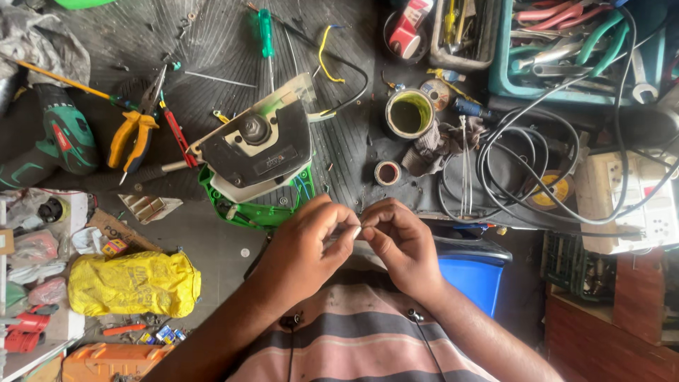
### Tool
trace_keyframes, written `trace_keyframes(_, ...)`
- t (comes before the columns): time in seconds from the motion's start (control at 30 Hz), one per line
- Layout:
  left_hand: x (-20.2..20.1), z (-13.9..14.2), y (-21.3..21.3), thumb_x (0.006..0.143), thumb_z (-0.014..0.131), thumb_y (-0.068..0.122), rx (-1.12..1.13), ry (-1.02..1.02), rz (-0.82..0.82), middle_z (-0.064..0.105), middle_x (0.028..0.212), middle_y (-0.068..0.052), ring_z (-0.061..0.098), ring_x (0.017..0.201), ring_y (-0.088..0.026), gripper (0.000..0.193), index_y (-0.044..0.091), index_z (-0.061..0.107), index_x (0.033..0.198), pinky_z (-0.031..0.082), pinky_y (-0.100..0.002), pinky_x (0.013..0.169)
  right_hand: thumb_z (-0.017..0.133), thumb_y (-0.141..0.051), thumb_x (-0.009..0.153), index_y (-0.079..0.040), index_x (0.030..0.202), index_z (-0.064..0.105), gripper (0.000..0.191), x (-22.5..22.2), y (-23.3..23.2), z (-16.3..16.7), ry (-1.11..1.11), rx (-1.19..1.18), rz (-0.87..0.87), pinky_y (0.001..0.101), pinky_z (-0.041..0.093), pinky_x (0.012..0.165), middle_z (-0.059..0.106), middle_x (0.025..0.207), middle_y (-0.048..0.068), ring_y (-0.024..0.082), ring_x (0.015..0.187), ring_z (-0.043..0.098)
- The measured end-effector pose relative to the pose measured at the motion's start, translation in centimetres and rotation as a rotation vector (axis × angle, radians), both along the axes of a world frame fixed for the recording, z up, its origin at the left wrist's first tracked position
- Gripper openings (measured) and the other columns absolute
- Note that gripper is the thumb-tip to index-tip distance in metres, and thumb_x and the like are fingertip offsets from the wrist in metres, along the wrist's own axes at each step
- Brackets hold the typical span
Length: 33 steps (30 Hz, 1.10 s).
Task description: The person repairs a green circular saw at a cluttered workbench. They handle small screws and components by hand, use pliers to work on a part, drive screws with a screwdriver, and reposition the saw body while fitting its parts back together.
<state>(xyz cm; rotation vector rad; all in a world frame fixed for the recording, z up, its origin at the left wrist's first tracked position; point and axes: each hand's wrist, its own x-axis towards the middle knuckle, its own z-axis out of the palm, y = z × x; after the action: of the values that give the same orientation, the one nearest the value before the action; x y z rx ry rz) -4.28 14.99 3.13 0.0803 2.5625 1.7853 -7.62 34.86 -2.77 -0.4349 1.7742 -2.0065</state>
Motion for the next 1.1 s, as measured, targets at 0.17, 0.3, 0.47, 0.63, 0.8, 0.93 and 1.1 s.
trace_keyframes(0.17, -0.3, -0.5, 0.1, 0.092, 0.071, 0.008, -0.045, -0.012, -0.024, 0.066, 0.094, -0.009, 0.070, 0.082, -0.024, 0.012, 0.004, 0.065, 0.101, 0.057, -0.033, 0.071, 0.064, -0.001, 0.101, 0.002, 0.107, 0.062, 0.007, 0.1, 0.6, -0.7, -0.027, -0.029, -0.016, 0.0266, 0.052, 0.094, 0.061, 0.113, 0.008, 0.012, 0.104, 0.062)
trace_keyframes(0.3, -0.5, -0.7, 0.9, 0.094, 0.069, 0.010, 0.016, -0.022, -0.053, 0.066, 0.097, -0.008, 0.073, 0.085, -0.023, 0.011, 0.005, 0.065, 0.102, 0.058, -0.033, 0.072, 0.065, 0.000, 0.098, 0.002, 0.106, 0.061, 0.009, -0.1, 1.0, -0.2, -0.027, -0.016, -0.012, 0.0255, 0.053, 0.088, 0.060, 0.113, 0.007, 0.012, 0.101, 0.062)
trace_keyframes(0.47, -0.3, -0.6, 1.5, 0.093, 0.070, 0.009, -0.070, -0.001, -0.063, 0.065, 0.095, -0.009, 0.070, 0.082, -0.026, 0.011, 0.005, 0.063, 0.101, 0.055, -0.035, 0.068, 0.067, 0.000, 0.097, 0.002, 0.102, 0.062, 0.007, -0.3, 1.7, 0.7, 0.151, 0.118, 0.002, 0.0249, 0.055, 0.082, 0.060, 0.108, 0.008, 0.012, 0.095, 0.061)
trace_keyframes(0.63, -0.2, -0.5, 2.1, 0.093, 0.068, 0.007, -0.062, -0.021, -0.066, 0.063, 0.095, -0.010, 0.070, 0.082, -0.026, 0.011, 0.004, 0.061, 0.100, 0.056, -0.036, 0.068, 0.062, 0.001, 0.098, 0.001, 0.099, 0.058, 0.003, -0.2, 1.8, 0.2, 0.051, 0.019, -0.007, 0.0257, 0.055, 0.084, 0.055, 0.106, 0.006, 0.013, 0.093, 0.065)
trace_keyframes(0.8, -0.2, -0.5, 2.7, 0.092, 0.069, 0.009, -0.103, -0.047, -0.040, 0.063, 0.094, -0.009, 0.070, 0.080, -0.025, 0.011, 0.005, 0.061, 0.099, 0.057, -0.036, 0.066, 0.061, 0.003, 0.095, 0.000, 0.102, 0.057, 0.008, 0.0, 1.9, -0.2, 0.118, 0.080, -0.037, 0.0278, 0.051, 0.085, 0.057, 0.108, 0.008, 0.014, 0.095, 0.058)
trace_keyframes(0.93, -0.2, -0.4, 2.6, 0.093, 0.069, 0.009, -0.098, -0.071, -0.020, 0.064, 0.094, -0.009, 0.070, 0.081, -0.024, 0.012, 0.004, 0.062, 0.101, 0.056, -0.035, 0.068, 0.074, -0.002, 0.083, -0.002, 0.117, 0.056, 0.039, -0.3, 2.4, 0.9, 0.197, 0.104, -0.082, 0.0301, 0.058, 0.090, 0.061, 0.114, 0.009, 0.018, 0.103, 0.070)
trace_keyframes(1.1, -0.5, -0.4, 2.9, 0.092, 0.069, 0.009, -0.075, -0.115, 0.027, 0.065, 0.093, -0.010, 0.071, 0.079, -0.022, 0.012, 0.003, 0.064, 0.102, 0.056, -0.034, 0.069, 0.088, -0.007, 0.080, -0.006, 0.106, 0.068, 0.033, -1.7, 2.3, 1.9, 1.104, 0.436, -0.182, 0.0343, 0.056, 0.075, 0.065, 0.110, 0.010, 0.023, 0.098, 0.069)
